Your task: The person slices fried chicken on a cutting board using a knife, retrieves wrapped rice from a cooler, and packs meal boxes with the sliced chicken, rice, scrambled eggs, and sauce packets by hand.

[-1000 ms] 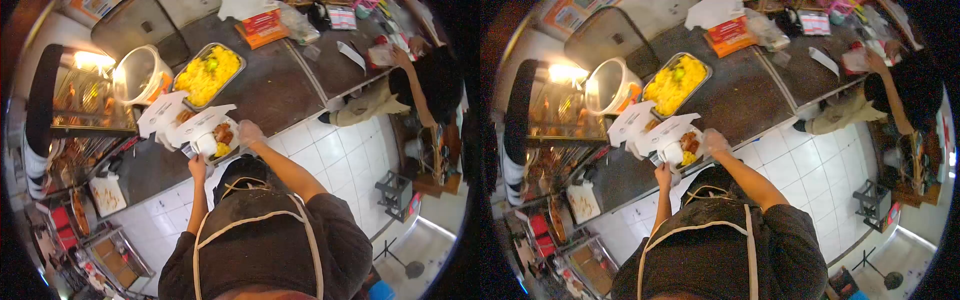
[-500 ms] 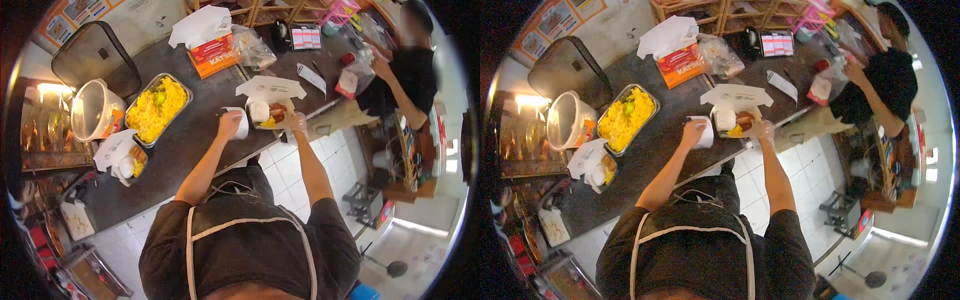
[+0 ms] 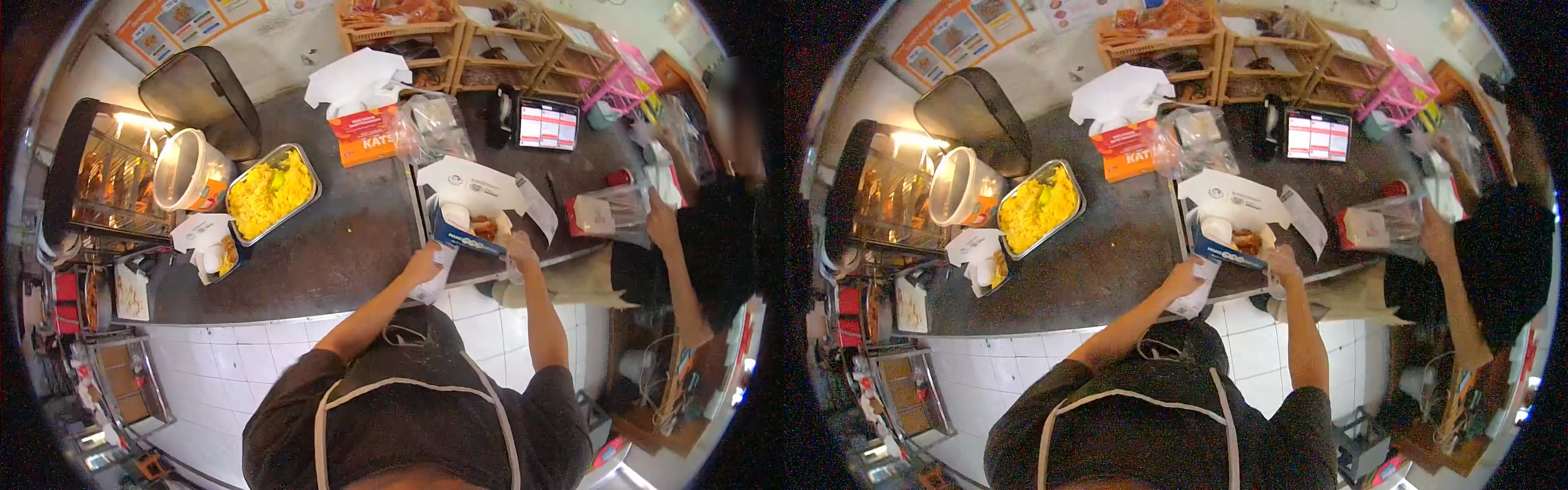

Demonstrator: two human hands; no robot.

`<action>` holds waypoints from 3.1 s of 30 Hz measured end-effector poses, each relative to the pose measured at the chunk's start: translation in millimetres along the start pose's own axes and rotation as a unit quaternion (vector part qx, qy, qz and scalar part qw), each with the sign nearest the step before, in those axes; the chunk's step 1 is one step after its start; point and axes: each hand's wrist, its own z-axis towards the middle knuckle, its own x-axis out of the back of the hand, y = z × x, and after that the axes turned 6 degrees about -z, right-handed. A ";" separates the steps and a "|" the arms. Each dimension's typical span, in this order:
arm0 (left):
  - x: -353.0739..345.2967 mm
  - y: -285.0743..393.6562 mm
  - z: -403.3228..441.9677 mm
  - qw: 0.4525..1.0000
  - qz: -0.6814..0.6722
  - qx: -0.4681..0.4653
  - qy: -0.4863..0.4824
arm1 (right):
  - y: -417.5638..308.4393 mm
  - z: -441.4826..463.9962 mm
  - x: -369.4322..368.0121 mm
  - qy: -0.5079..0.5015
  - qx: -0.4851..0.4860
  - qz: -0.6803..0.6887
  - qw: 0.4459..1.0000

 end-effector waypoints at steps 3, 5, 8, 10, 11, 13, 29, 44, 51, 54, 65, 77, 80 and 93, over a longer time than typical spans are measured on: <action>-3.8 10.8 20.1 0.996 -0.031 0.087 -0.002 | 2.2 14.3 18.9 -0.088 -0.082 0.051 0.991; 33.2 15.6 2.3 0.984 0.055 -0.016 0.166 | -3.9 22.6 39.6 -0.140 -0.212 0.195 0.947; 143.9 20.9 -47.0 0.942 -0.027 0.074 0.327 | -5.6 34.8 78.5 -0.026 -0.388 0.370 0.844; 228.5 -13.7 -84.8 0.877 0.182 0.114 0.430 | -10.3 65.9 136.4 0.134 -0.392 0.396 0.819; 255.9 -49.5 -98.8 0.790 0.247 0.158 0.538 | -19.9 93.4 186.8 0.156 -0.375 0.394 0.824; 324.2 -55.1 -137.5 0.743 0.306 0.262 0.535 | -22.5 157.2 221.5 0.210 -0.274 0.343 0.874; 234.4 -85.3 -232.1 0.792 0.221 0.321 0.471 | -31.7 573.0 118.8 -0.016 -0.012 -0.132 0.991; 169.3 -4.1 -206.9 0.985 -0.094 0.108 0.098 | -126.0 189.3 235.0 0.336 -0.244 0.251 0.874; 256.8 -45.1 -181.1 0.885 -0.115 0.061 0.447 | -197.7 33.4 199.4 0.162 -0.346 0.395 0.836; 270.5 -112.3 -134.7 0.899 0.041 0.045 0.433 | -199.9 17.6 224.1 0.097 -0.343 0.300 0.885; 303.5 -82.8 -100.3 0.928 -0.100 0.342 0.113 | -272.2 6.0 210.8 -0.026 -0.222 0.437 0.871; 250.5 -85.9 -158.2 0.932 -0.047 0.278 0.229 | -396.4 14.6 103.9 -0.045 -0.279 0.658 0.698; 229.5 -81.9 -153.9 0.944 0.027 0.172 0.280 | -394.3 17.2 103.2 0.008 -0.327 0.656 0.680; 295.1 -95.5 -264.6 0.956 -0.123 -0.105 0.246 | -484.9 80.1 162.5 0.127 -0.351 0.654 0.658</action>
